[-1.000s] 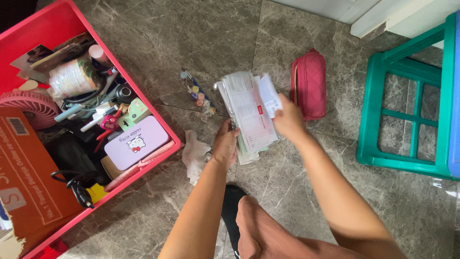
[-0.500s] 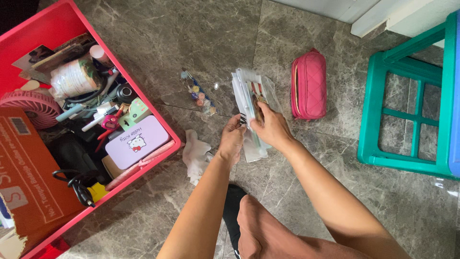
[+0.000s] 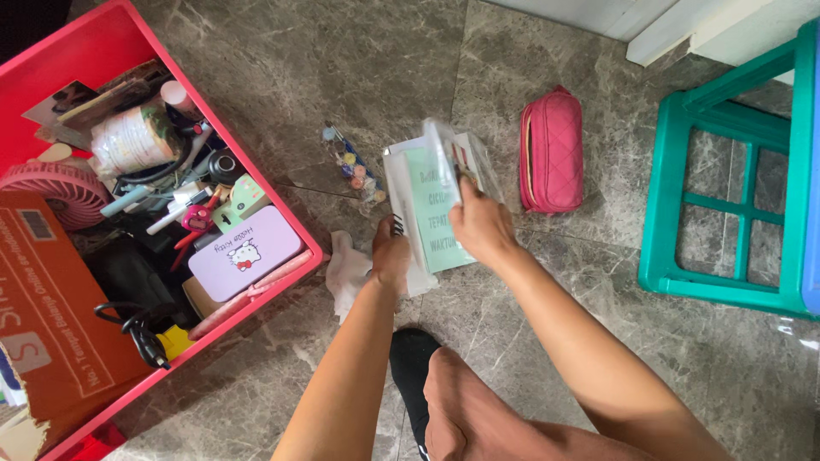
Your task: The person pulls a red plastic drawer out of a drawer unit onto the floor and empties its contents. They sort through papers, notebooks, pouches, and small boxes, placing items into piles on the floor and rearranging items back inside the drawer and an inner cardboard box.
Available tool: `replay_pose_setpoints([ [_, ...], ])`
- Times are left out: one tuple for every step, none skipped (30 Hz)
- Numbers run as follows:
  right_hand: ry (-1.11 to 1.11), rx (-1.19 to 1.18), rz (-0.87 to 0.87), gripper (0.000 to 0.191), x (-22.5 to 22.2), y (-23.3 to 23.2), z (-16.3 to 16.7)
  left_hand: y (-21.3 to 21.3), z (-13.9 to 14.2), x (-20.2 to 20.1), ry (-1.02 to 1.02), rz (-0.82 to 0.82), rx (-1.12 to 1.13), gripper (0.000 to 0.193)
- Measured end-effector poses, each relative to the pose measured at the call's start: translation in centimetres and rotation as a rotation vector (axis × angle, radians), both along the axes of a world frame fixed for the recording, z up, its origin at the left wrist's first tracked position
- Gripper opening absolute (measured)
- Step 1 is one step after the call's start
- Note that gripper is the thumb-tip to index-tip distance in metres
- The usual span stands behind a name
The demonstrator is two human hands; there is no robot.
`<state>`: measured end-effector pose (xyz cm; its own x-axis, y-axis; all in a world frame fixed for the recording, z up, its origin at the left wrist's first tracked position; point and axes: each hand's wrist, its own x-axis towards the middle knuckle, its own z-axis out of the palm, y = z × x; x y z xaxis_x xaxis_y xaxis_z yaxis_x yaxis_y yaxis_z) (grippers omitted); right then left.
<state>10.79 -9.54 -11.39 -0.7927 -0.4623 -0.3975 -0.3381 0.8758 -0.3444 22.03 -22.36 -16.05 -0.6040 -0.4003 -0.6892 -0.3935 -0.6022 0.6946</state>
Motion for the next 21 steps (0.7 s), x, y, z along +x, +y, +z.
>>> replay_pose_setpoints([
  [0.008,-0.004,0.015,0.059,0.5,-0.8,-0.1,-0.1,-0.1,0.2,0.038,0.041,-0.049,0.053],
  [0.018,-0.008,0.031,0.063,1.0,-1.5,-0.2,-0.2,-0.1,0.3,0.076,0.084,-0.098,0.051],
  [0.025,-0.013,0.045,0.066,1.4,-1.9,-0.4,-0.2,-0.2,0.5,0.113,0.125,-0.147,0.049],
  [0.088,-0.039,0.074,0.067,1.9,-2.1,-0.6,-0.4,-0.2,0.5,0.117,0.149,-0.115,0.044],
  [0.15,-0.065,0.103,0.067,2.3,-2.3,-0.9,-0.6,-0.1,0.5,0.122,0.173,-0.084,0.039],
  [0.213,-0.093,0.133,0.067,2.6,-2.3,-1.2,-0.9,0.0,0.6,0.127,0.197,-0.054,0.034],
  [0.207,-0.09,0.132,0.069,2.7,-2.3,-1.5,-1.1,0.1,0.7,0.145,0.2,-0.059,0.037],
  [0.201,-0.086,0.133,0.07,2.7,-2.2,-1.7,-1.4,0.3,0.7,0.162,0.203,-0.064,0.04],
  [0.196,-0.082,0.133,0.072,2.7,-2.1,-1.9,-1.8,0.6,0.8,0.18,0.205,-0.07,0.043],
  [0.219,-0.175,0.129,0.062,2.6,-1.9,-1.9,-2.2,0.8,0.9,0.178,0.175,-0.057,0.042],
  [0.241,-0.267,0.126,0.052,2.4,-1.7,-1.9,-2.6,1.0,1.0,0.176,0.146,-0.044,0.041],
  [0.265,-0.356,0.123,0.043,2.2,-1.5,-1.9,-2.7,1.2,1.0,0.176,0.116,-0.028,0.04],
  [-0.075,-0.537,-0.044,0.041,2.0,-1.4,-1.8,-2.7,1.4,1.0,0.212,0.11,-0.002,0.038],
  [-0.421,-0.706,-0.214,0.039,1.8,-1.2,-1.4,-2.6,1.5,0.9,0.248,0.104,0.024,0.036],
  [-0.771,-0.862,-0.387,0.038,1.7,-0.9,-1.0,-2.4,1.6,0.8,0.283,0.096,0.05,0.034],
  [-0.798,-0.861,-0.371,0.035,1.7,-0.7,-0.5,-2.0,1.7,0.8,0.291,0.085,0.071,0.035],
  [-0.824,-0.861,-0.353,0.033,1.6,-0.6,0.0,-1.7,1.8,0.6,0.3,0.075,0.09,0.036],
  [-0.849,-0.862,-0.334,0.032,1.5,-0.7,0.5,-1.6,1.8,0.4,0.311,0.064,0.108,0.037],
  [-0.888,-0.902,-0.397,0.031,1.5,-0.7,0.8,-1.4,1.8,0.3,0.32,0.048,0.097,0.035],
  [-0.927,-0.941,-0.46,0.03,1.4,-0.7,1.1,-1.3,1.8,0.1,0.328,0.033,0.086,0.033],
  [-0.967,-0.979,-0.522,0.029,1.3,-0.7,1.3,-1.2,1.8,0.0,0.335,0.018,0.074,0.031],
])
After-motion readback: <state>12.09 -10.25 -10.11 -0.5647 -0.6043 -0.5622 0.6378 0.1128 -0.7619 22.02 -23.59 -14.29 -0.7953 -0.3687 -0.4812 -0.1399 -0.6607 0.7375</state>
